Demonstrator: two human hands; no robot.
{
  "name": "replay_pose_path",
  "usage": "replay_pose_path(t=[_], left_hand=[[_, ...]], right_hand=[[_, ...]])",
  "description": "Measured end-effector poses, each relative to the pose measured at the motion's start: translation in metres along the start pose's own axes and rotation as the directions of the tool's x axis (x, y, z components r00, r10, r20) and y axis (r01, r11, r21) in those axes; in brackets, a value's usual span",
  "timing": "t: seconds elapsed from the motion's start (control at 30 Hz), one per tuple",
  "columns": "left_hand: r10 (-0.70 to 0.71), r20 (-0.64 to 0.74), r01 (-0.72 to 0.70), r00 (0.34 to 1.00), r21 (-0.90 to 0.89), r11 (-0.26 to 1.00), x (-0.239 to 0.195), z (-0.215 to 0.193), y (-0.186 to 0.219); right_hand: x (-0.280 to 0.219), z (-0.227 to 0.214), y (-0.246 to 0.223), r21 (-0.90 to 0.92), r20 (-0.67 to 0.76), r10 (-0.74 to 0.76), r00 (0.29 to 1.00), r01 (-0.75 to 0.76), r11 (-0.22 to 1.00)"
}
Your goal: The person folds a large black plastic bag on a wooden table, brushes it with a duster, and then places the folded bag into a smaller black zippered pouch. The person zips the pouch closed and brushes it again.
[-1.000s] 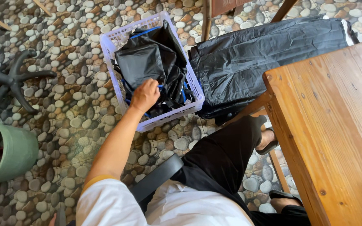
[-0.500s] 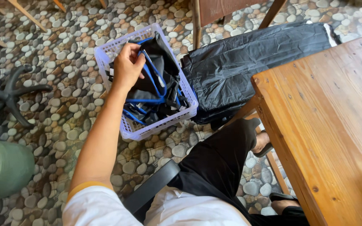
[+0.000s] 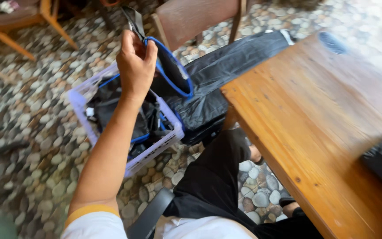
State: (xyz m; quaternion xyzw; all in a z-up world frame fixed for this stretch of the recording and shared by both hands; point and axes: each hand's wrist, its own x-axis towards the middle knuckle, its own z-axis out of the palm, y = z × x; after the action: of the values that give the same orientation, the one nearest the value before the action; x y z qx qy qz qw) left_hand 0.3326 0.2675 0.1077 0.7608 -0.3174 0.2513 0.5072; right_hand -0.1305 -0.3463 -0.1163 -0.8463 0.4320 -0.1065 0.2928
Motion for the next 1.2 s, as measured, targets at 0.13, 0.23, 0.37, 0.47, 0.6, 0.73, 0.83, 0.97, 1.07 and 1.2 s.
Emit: replay_pose_path(t=[0.13,0.23,0.37,0.47,0.6,0.73,0.83,0.97,1.07,1.2], left_hand=[[-0.154,0.090,0.177,0.984,-0.385,0.906,0.005,0.068,0.075],[-0.136,0.146,0.199,0.980,-0.683,0.703,-0.007,0.116,0.134],[-0.007,0.225,0.192,0.974,-0.813,0.550,-0.060,0.142,0.218],[-0.017,0.297,0.283,0.955,-0.889,0.361,-0.109,0.167,0.251],[0.101,0.483,0.190,0.870,-0.517,0.834,-0.171,0.199,0.255],[0.314,0.799,-0.562,0.513,0.036,0.826,-0.211,0.220,0.246],[0.351,0.846,-0.741,0.400,0.074,0.668,-0.225,0.228,0.256],[0.627,0.757,-0.718,0.183,-0.333,0.611,-0.232,0.234,0.271],[0.753,0.655,-0.647,0.065,-0.546,0.532,-0.228,0.240,0.302],[0.762,0.645,-0.664,-0.058,-0.594,0.453,-0.242,0.275,0.320]], right_hand=[[-0.065,-0.049,0.030,0.030,-0.104,0.126,0.987,-0.124,0.992],[-0.128,-0.081,-0.051,-0.326,-0.127,0.185,0.975,-0.217,0.920],[-0.195,-0.119,-0.118,-0.243,-0.139,0.379,0.915,-0.402,0.883],[-0.220,-0.132,-0.101,-0.288,-0.134,0.404,0.905,-0.426,0.857],[-0.246,-0.144,-0.086,-0.261,-0.175,0.461,0.870,-0.492,0.830],[-0.266,-0.151,-0.090,-0.239,-0.174,0.503,0.847,-0.532,0.813],[-0.268,-0.153,-0.092,-0.238,-0.168,0.515,0.840,-0.542,0.806],[-0.269,-0.151,-0.090,-0.224,-0.193,0.476,0.858,-0.511,0.830],[-0.271,-0.152,-0.092,-0.236,-0.191,0.489,0.851,-0.524,0.819],[-0.274,-0.152,-0.088,-0.237,-0.219,0.468,0.856,-0.512,0.826]])
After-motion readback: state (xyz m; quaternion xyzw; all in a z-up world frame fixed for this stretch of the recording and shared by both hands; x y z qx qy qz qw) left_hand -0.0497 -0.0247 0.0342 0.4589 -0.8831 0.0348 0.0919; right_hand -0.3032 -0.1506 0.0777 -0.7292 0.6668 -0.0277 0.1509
